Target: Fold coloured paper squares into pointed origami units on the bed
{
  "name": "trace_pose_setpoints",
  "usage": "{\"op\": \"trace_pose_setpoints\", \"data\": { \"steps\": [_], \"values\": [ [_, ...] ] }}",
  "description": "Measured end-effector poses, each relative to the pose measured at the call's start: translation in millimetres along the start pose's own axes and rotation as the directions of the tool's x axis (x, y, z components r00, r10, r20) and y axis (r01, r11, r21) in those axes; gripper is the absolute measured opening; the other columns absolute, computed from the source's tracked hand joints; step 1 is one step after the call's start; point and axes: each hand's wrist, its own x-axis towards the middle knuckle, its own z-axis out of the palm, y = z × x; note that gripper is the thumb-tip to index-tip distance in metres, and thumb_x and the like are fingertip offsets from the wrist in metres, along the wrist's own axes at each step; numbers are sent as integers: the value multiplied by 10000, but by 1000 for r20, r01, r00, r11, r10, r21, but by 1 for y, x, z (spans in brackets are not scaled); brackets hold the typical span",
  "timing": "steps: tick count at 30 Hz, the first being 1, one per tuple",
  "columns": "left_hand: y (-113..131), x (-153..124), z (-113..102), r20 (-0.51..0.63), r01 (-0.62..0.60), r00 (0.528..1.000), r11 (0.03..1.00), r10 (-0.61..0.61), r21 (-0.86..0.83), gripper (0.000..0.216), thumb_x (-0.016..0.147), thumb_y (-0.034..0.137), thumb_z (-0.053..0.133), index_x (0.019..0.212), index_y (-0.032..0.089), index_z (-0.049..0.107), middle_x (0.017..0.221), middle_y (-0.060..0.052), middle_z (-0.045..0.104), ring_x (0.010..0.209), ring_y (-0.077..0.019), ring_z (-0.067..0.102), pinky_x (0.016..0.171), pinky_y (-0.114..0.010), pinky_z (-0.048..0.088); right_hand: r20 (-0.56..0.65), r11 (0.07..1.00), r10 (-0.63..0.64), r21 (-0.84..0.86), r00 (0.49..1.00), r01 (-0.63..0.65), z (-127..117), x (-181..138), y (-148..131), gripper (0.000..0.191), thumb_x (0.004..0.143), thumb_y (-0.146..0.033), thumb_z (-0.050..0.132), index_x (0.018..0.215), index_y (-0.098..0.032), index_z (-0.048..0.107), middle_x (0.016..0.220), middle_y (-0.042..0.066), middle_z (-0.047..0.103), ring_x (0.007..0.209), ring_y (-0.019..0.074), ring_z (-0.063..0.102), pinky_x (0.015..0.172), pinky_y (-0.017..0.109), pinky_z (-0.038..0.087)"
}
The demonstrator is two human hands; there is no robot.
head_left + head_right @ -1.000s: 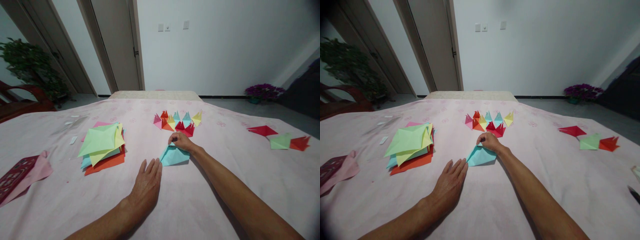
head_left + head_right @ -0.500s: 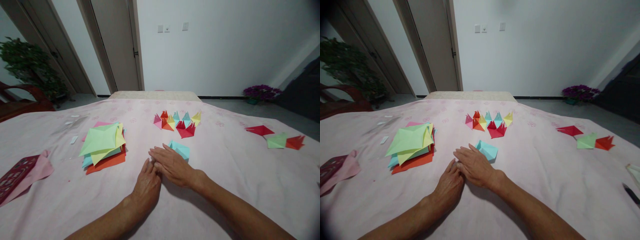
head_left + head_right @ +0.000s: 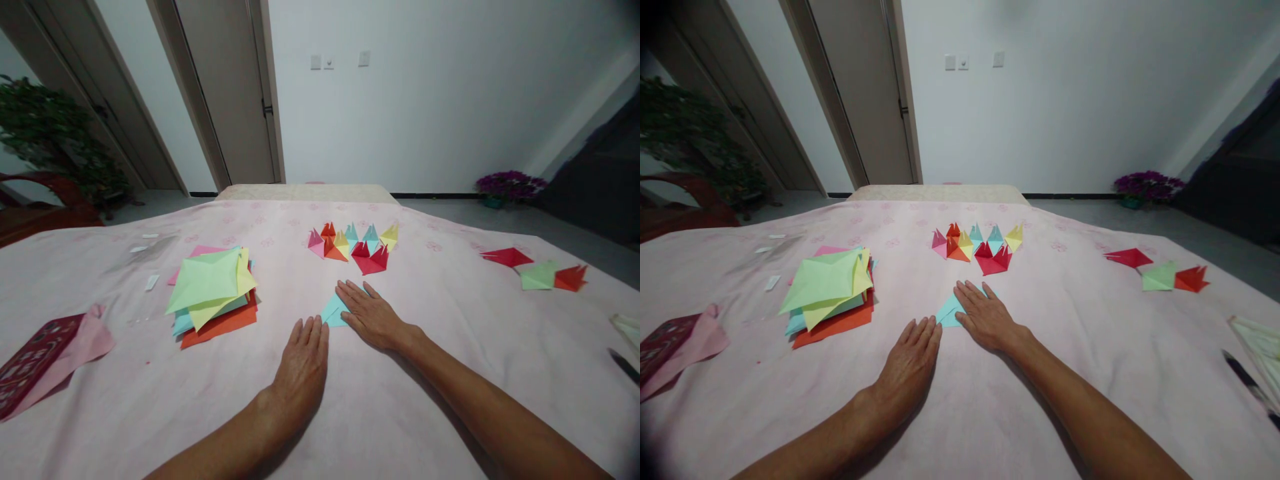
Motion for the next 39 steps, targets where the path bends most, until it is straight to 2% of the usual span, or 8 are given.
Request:
{"op": "trace_pose_setpoints", "data": {
  "steps": [10,15,17,20,25,29,35,39],
  "values": [
    [-8,-13,-22,65,-4,998,997,9,-80,501,897,105,405,1392,62,469,1471,-227,447,1375,-327,424,1139,-594,258,-3,956,284,-70,959,-283,6,-2,26,570,999,-418,309,1521,-187,304,1586,103,274,1467,266,250,1173,550,176],
    [-37,-13,-42,88,116,992,890,-86,-441,501,863,87,423,1335,202,548,1372,-106,596,1243,-255,574,1090,-480,382,-153,880,472,23,868,-475,-12,-26,30,476,1000,-329,302,1406,-177,498,1478,125,476,1423,283,342,1136,524,270],
    [-46,-5,-43,98,226,972,738,-214,-636,471,870,135,441,1321,197,558,1271,-101,668,1148,-235,636,993,-390,473,-275,886,464,112,842,-451,-18,-35,20,430,995,-332,326,1317,-215,587,1372,100,590,1340,270,456,1094,490,349],
    [-47,15,-39,70,249,941,537,-332,-806,452,907,311,489,1321,145,557,1296,-142,643,1158,-241,626,973,-344,477,-322,904,426,189,845,-384,-19,-42,-1,360,946,-383,452,1209,-249,658,1245,81,672,1242,288,536,1026,491,419],
    [-28,52,-30,35,266,933,623,-357,-736,622,831,462,605,1346,120,539,1231,-164,652,1101,-275,621,932,-359,464,-315,962,206,241,927,-132,-13,-52,-26,353,744,-112,550,974,-301,739,1109,9,732,1265,280,522,1034,504,407],
    [-22,67,-23,5,280,925,673,-379,-684,562,751,401,681,1244,140,619,1133,-133,664,1053,-275,593,933,-362,421,-369,978,77,206,926,1,-15,-58,-29,350,762,-67,532,901,-307,745,1055,4,748,1268,269,528,1020,500,406],
    [-35,73,-17,68,292,859,376,-507,-879,143,703,253,631,798,186,714,786,-38,666,768,-203,573,725,-285,386,-443,984,13,163,897,67,-27,-56,-29,264,897,-168,523,841,-312,736,1128,-7,731,1271,258,520,1039,483,405],
    [-41,68,-14,118,284,813,211,-570,-935,250,762,404,567,711,171,643,650,-9,596,626,-167,527,582,-246,350,-529,980,61,191,847,48,-31,-56,-26,315,886,-121,486,863,-307,739,1266,2,664,1315,261,473,1032,484,427]
  ]
}}
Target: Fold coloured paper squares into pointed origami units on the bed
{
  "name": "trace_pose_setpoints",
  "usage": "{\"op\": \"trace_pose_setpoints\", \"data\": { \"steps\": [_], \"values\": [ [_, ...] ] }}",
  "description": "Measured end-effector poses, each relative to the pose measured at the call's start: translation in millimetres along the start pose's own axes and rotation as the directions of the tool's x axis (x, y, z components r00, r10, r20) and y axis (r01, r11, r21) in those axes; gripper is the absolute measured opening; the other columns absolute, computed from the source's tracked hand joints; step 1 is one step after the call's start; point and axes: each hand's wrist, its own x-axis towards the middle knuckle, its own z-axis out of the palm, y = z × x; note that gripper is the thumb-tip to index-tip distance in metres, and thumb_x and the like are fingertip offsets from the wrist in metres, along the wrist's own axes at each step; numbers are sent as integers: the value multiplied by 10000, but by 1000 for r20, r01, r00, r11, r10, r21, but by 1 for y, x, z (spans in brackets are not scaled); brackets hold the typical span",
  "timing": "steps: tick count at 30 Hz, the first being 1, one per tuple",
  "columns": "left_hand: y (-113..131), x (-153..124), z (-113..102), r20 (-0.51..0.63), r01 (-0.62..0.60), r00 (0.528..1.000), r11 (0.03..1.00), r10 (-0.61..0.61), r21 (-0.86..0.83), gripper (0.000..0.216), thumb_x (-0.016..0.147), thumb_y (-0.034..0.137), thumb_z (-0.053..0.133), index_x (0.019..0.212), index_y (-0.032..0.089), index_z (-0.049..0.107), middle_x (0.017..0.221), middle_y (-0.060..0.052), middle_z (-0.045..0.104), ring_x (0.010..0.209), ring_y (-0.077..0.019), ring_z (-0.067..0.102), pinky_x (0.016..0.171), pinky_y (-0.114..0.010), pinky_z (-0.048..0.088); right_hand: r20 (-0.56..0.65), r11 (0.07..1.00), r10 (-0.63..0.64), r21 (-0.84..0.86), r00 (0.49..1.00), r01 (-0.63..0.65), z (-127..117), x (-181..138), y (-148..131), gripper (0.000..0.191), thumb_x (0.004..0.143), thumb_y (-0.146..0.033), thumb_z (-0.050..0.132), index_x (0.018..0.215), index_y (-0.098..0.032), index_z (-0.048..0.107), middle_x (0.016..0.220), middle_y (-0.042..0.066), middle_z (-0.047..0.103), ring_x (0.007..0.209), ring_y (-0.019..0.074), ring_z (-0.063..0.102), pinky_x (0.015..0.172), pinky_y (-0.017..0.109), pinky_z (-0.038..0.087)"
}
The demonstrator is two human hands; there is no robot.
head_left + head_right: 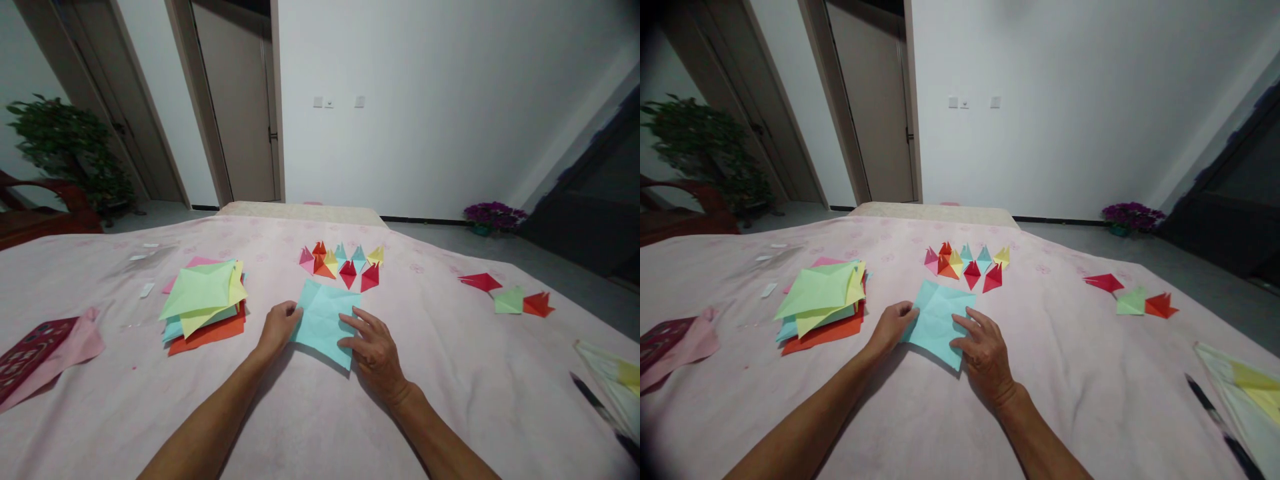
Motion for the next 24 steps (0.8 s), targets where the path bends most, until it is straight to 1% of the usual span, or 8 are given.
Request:
{"op": "trace_pose_setpoints", "data": {
  "steps": [3,6,9,11,13,18,21,24],
  "values": [
    [-2,-9,-1,-9,68,997,977,-71,-204,358,780,502,548,787,152,623,652,4,582,580,-142,508,545,-229,362,-91,993,82,94,992,-73,3,0,4,311,865,-116,490,888,-292,745,1363,35,586,1323,276,458,1039,502,437],
    [0,-18,3,-17,123,989,875,-148,-468,366,725,486,663,817,134,619,655,17,585,570,-118,500,540,-216,380,-119,932,263,289,958,-220,9,-1,9,295,874,-147,471,876,-274,737,1391,61,543,1289,276,491,1019,499,473],
    [2,-22,9,-37,129,983,813,-181,-568,393,682,468,729,849,125,632,669,14,617,567,-114,521,537,-214,399,-75,769,490,507,868,-390,12,-1,11,251,894,-219,468,876,-251,717,1359,88,559,1224,282,549,988,490,502],
    [3,-22,12,-36,124,983,796,-180,-592,419,673,469,743,882,121,639,684,4,645,581,-126,554,553,-225,427,11,624,624,594,781,-507,12,-1,12,223,896,-297,495,979,-245,696,1314,106,595,1153,287,597,946,479,525],
    [2,-21,14,-46,109,984,791,-171,-603,429,675,468,747,903,121,641,700,-6,666,603,-138,584,574,-233,449,106,492,710,634,696,-598,10,1,12,315,886,-375,518,1148,-240,630,1290,124,614,1092,286,629,891,457,547],
    [-3,-19,15,-48,94,986,768,-160,-634,435,689,453,750,950,124,637,757,-30,706,647,-162,634,617,-250,482,321,237,751,685,577,-689,8,16,6,582,806,-479,636,1311,-222,502,1306,142,601,1074,278,643,804,380,550],
    [-7,-18,14,-19,99,989,758,-145,-645,451,701,448,750,989,122,632,782,-44,715,663,-174,648,633,-264,491,446,129,682,706,579,-696,9,28,-1,596,730,-466,734,1240,-206,568,1169,121,678,970,270,676,676,321,537],
    [-9,-17,13,0,92,993,756,-121,-648,463,715,462,748,1003,116,642,826,-63,723,700,-182,658,663,-275,494,482,37,645,756,593,-654,16,36,-2,496,689,-429,782,1093,-176,647,1015,98,732,814,247,697,616,306,528]
  ]
}}
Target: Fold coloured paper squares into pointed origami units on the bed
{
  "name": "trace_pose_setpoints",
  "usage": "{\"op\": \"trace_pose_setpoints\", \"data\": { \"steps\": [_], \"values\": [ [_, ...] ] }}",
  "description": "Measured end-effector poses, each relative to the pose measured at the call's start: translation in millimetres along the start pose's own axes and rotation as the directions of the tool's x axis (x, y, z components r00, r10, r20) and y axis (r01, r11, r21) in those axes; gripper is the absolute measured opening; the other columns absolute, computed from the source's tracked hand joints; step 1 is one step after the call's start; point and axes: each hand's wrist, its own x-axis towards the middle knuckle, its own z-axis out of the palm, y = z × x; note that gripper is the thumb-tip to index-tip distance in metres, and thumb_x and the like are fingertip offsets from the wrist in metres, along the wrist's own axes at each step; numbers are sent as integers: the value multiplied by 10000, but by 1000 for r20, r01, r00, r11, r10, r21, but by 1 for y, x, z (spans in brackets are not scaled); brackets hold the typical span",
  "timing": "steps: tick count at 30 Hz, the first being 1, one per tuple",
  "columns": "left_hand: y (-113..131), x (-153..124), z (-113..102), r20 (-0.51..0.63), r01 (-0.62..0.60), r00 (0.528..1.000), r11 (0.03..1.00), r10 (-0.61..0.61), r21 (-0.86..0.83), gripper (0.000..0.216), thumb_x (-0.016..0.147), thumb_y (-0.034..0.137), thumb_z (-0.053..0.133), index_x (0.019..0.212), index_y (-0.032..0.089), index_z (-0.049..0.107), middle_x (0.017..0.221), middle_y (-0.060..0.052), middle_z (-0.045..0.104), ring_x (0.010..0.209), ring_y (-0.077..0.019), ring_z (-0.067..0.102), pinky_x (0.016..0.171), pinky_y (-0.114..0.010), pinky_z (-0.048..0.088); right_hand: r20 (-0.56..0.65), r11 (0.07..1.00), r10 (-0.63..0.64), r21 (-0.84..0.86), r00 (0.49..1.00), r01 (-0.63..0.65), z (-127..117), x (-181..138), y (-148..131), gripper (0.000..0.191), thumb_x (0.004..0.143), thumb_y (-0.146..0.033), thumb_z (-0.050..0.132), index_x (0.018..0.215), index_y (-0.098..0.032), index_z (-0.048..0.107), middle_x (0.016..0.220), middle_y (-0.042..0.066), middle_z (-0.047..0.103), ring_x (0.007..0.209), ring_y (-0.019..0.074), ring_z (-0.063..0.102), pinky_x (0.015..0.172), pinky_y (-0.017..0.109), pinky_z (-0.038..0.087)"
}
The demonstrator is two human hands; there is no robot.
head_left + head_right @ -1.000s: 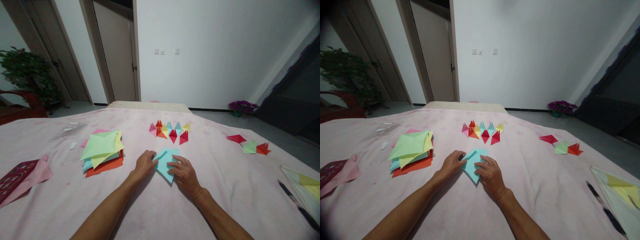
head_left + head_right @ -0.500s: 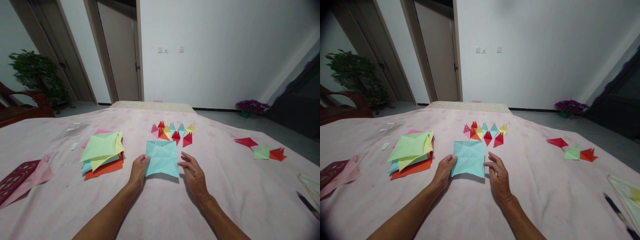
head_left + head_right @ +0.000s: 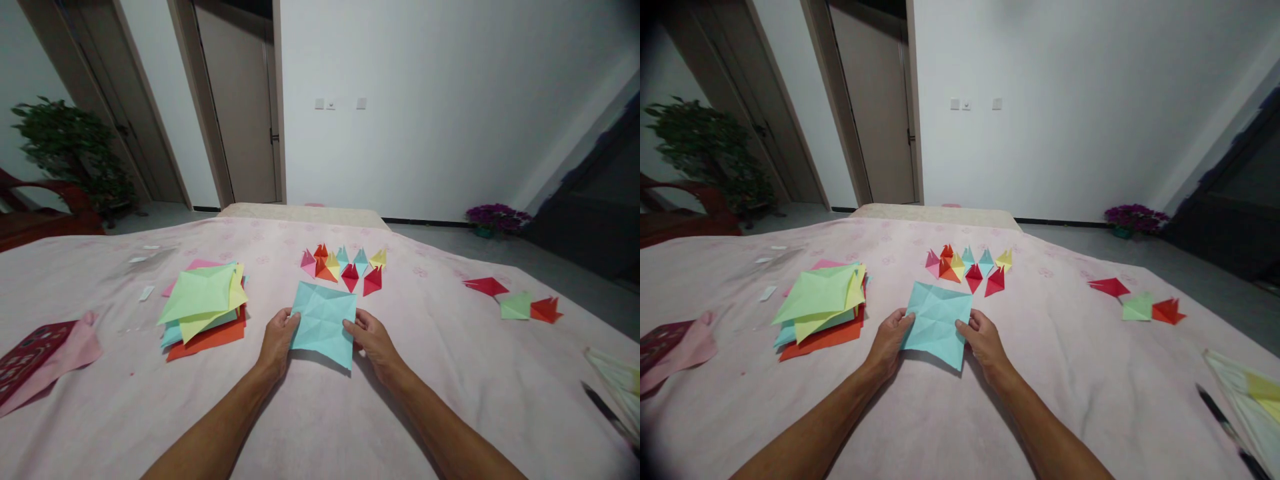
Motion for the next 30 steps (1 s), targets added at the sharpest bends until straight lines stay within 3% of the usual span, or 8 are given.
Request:
{"op": "trace_pose_setpoints", "data": {
  "steps": [3,12,20,24,30],
  "values": [
    [0,1,-1,16,10,1000,1000,-9,-10,487,712,489,754,996,105,657,838,-81,727,713,-191,659,650,-272,483,-53,994,-21,104,998,26,3,9,9,391,681,-388,794,976,-157,682,901,82,751,743,239,698,636,325,546],
    [5,2,-4,177,92,981,992,-76,-86,486,753,480,754,1031,85,693,912,-123,750,833,-237,688,733,-307,505,-71,974,-95,198,993,108,3,14,23,345,699,-385,793,951,-175,684,875,48,745,743,225,680,686,332,538],
    [6,6,-8,176,151,976,980,-126,-132,447,749,443,772,1006,83,710,925,-133,758,864,-245,704,778,-316,526,-69,989,-134,61,989,138,-3,13,27,336,793,-514,685,818,-180,659,597,-30,571,505,120,474,463,230,361],
    [5,8,-10,163,149,979,977,-123,-154,435,744,419,779,1015,86,708,923,-128,758,874,-247,706,786,-318,534,-32,989,-127,78,991,129,-6,12,29,383,809,-540,659,932,-177,674,641,-14,594,527,123,493,476,230,376],
    [6,7,-9,154,150,980,976,-125,-160,431,723,409,795,997,87,710,910,-127,761,873,-251,711,787,-321,541,-31,987,-115,108,993,118,-2,7,23,384,722,-431,763,995,-173,684,749,16,680,625,147,573,539,234,422]
  ]
}}
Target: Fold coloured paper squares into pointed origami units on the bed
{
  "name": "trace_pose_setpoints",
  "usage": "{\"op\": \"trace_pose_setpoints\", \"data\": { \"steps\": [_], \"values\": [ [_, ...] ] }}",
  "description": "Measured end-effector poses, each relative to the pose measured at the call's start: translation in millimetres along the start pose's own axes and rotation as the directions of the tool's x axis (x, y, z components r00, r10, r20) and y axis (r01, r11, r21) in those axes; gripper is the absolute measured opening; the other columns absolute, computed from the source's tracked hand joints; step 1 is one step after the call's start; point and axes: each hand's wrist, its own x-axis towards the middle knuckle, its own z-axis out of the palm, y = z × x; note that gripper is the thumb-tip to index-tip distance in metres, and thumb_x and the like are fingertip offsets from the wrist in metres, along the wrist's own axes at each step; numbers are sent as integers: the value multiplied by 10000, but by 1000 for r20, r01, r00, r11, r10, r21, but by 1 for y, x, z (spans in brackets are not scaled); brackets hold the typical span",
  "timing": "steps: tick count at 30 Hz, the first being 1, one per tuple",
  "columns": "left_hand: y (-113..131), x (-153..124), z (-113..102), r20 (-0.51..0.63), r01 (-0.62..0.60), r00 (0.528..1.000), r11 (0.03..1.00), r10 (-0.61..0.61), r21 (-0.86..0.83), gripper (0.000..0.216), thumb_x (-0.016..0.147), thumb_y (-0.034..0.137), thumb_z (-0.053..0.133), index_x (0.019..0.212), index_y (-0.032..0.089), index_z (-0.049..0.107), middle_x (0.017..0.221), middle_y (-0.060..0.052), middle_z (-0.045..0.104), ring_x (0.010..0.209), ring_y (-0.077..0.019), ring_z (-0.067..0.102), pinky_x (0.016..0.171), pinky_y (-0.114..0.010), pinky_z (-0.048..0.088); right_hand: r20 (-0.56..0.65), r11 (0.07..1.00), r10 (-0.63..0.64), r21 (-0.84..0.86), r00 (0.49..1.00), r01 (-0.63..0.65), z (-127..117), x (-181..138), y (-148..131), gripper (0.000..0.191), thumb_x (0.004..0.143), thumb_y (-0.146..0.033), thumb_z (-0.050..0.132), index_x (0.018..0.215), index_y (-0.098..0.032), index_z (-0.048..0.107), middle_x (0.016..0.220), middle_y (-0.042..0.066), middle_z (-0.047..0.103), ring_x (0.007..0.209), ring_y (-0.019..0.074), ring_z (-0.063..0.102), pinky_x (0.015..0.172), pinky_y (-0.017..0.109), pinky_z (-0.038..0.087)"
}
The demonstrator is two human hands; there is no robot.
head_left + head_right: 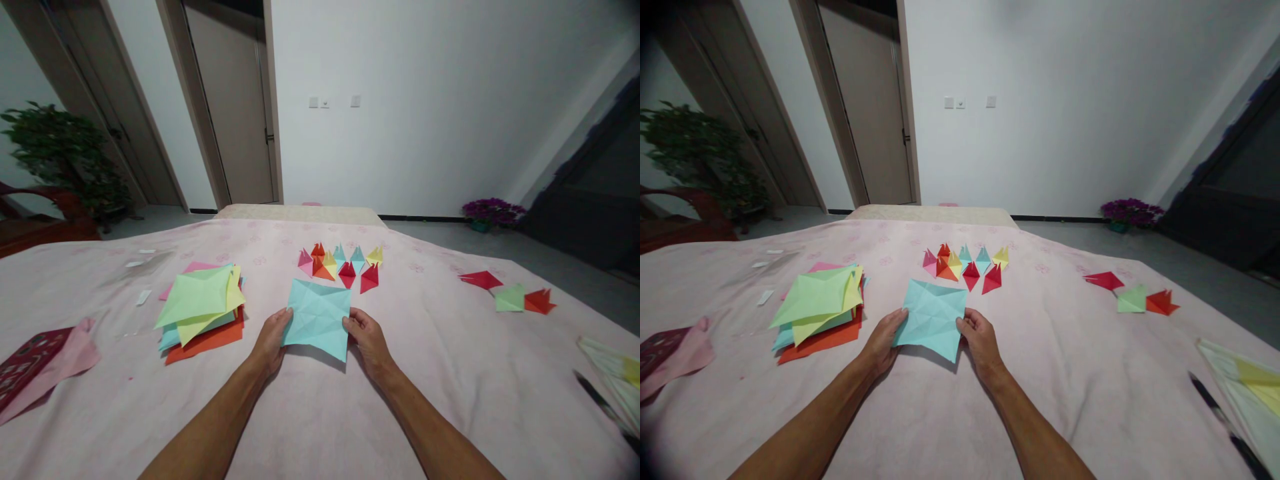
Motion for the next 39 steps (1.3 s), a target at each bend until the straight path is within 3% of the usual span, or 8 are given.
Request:
{"op": "trace_pose_setpoints", "data": {
  "steps": [16,26,33,39],
  "values": [
    [3,-7,7,119,24,992,996,-35,90,541,662,389,839,1086,86,695,958,-149,750,771,-232,694,724,-317,512,-69,1000,3,4,998,-2,7,-2,-4,464,574,-357,865,959,-165,691,920,71,760,764,228,688,665,317,546],
    [3,-8,11,109,-15,994,976,-9,218,486,658,338,832,1061,94,711,903,-109,743,715,-189,648,667,-274,482,-114,997,-53,-56,992,47,8,3,6,517,574,-368,869,1007,-165,671,952,80,757,813,242,696,718,348,563],
    [0,-8,18,25,-51,999,949,46,311,390,645,325,812,949,93,737,823,-80,733,661,-175,622,615,-251,456,-149,972,-141,-208,979,109,12,0,6,482,611,-363,831,1014,-163,657,939,78,746,804,246,678,708,351,560],
    [-7,-8,22,-18,-123,989,884,147,451,268,675,275,753,879,102,749,757,-56,718,613,-161,574,562,-230,409,-160,881,-250,-447,955,156,13,0,9,388,669,-326,755,1008,-175,645,920,68,732,813,248,658,725,348,537]
  ]
}}
